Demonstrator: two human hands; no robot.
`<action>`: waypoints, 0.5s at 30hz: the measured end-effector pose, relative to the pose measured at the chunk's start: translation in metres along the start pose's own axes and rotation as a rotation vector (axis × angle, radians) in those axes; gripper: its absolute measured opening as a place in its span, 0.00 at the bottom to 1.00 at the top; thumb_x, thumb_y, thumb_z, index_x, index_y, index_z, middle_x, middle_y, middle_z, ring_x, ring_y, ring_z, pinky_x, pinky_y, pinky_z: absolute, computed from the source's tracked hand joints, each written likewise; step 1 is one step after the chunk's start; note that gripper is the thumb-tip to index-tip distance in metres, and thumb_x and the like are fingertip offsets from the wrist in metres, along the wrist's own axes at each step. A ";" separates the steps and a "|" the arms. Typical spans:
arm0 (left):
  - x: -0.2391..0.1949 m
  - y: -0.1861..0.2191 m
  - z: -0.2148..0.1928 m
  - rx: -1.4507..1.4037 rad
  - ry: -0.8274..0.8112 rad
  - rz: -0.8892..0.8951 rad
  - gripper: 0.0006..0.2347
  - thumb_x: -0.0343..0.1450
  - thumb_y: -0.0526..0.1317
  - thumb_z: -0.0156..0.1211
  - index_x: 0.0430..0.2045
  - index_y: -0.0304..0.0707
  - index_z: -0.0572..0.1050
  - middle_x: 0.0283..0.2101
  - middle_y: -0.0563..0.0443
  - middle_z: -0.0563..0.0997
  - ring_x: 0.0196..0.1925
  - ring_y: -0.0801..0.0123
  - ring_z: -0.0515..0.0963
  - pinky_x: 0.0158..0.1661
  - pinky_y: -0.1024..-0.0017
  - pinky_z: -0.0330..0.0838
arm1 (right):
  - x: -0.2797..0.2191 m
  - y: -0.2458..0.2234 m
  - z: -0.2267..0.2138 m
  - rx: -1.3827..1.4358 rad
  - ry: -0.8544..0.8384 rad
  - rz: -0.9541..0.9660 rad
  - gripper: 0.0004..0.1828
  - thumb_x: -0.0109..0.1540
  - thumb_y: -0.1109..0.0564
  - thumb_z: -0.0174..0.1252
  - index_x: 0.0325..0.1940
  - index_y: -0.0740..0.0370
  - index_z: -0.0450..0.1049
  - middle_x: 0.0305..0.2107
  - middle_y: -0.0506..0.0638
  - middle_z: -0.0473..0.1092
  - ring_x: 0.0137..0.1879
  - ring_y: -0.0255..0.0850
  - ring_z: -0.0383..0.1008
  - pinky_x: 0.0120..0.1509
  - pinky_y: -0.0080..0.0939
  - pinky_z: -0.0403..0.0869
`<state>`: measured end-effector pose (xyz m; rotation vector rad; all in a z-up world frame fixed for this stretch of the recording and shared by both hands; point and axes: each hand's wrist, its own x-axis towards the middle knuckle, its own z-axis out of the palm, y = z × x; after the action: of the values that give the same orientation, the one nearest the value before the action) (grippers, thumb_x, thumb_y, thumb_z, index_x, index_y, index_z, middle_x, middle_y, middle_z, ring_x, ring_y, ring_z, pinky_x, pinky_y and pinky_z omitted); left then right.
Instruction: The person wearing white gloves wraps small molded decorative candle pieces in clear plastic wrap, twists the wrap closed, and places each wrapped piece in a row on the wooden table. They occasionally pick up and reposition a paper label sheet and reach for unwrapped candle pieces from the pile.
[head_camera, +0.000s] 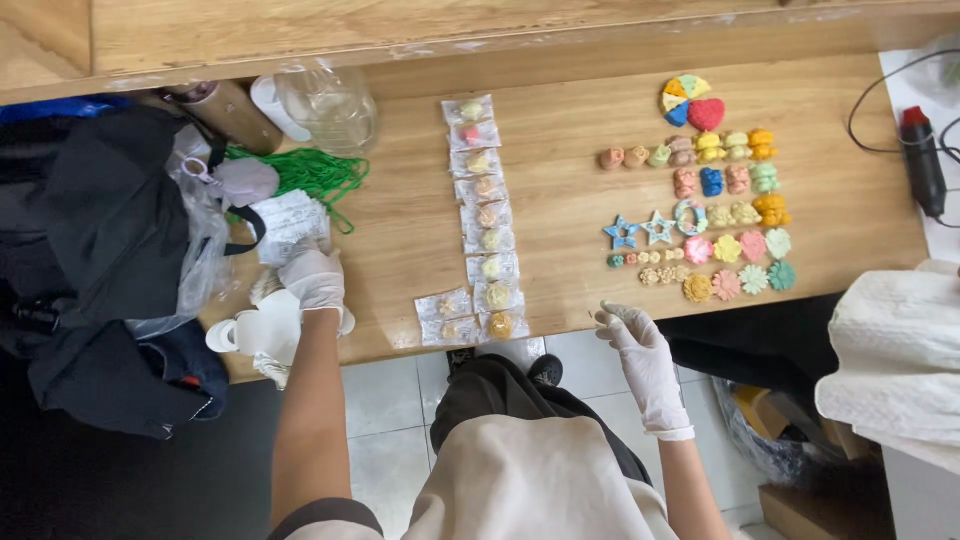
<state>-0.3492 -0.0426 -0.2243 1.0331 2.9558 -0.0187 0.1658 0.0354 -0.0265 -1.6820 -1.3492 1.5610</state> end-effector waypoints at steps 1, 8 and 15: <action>0.003 -0.002 0.012 -0.002 -0.004 0.014 0.25 0.62 0.60 0.62 0.44 0.42 0.77 0.39 0.43 0.84 0.38 0.50 0.84 0.41 0.51 0.72 | -0.001 -0.001 0.000 0.003 0.013 0.006 0.19 0.67 0.53 0.55 0.60 0.62 0.74 0.48 0.51 0.79 0.47 0.36 0.76 0.54 0.35 0.70; 0.000 -0.003 -0.035 -0.232 -0.065 -0.073 0.16 0.75 0.55 0.53 0.41 0.46 0.83 0.37 0.33 0.84 0.41 0.40 0.83 0.44 0.49 0.74 | 0.001 -0.004 0.003 0.050 -0.022 0.002 0.18 0.67 0.53 0.54 0.60 0.61 0.74 0.48 0.50 0.78 0.47 0.35 0.77 0.54 0.35 0.70; -0.037 0.048 -0.140 -0.974 0.322 -0.073 0.07 0.77 0.40 0.56 0.37 0.36 0.78 0.35 0.46 0.82 0.37 0.61 0.79 0.39 0.65 0.72 | 0.005 -0.024 0.007 0.152 0.013 -0.081 0.16 0.68 0.56 0.54 0.58 0.63 0.75 0.48 0.50 0.78 0.50 0.35 0.77 0.56 0.34 0.73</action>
<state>-0.2906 -0.0260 -0.0842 0.7875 2.6082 1.5123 0.1503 0.0475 -0.0103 -1.5255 -1.2436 1.5616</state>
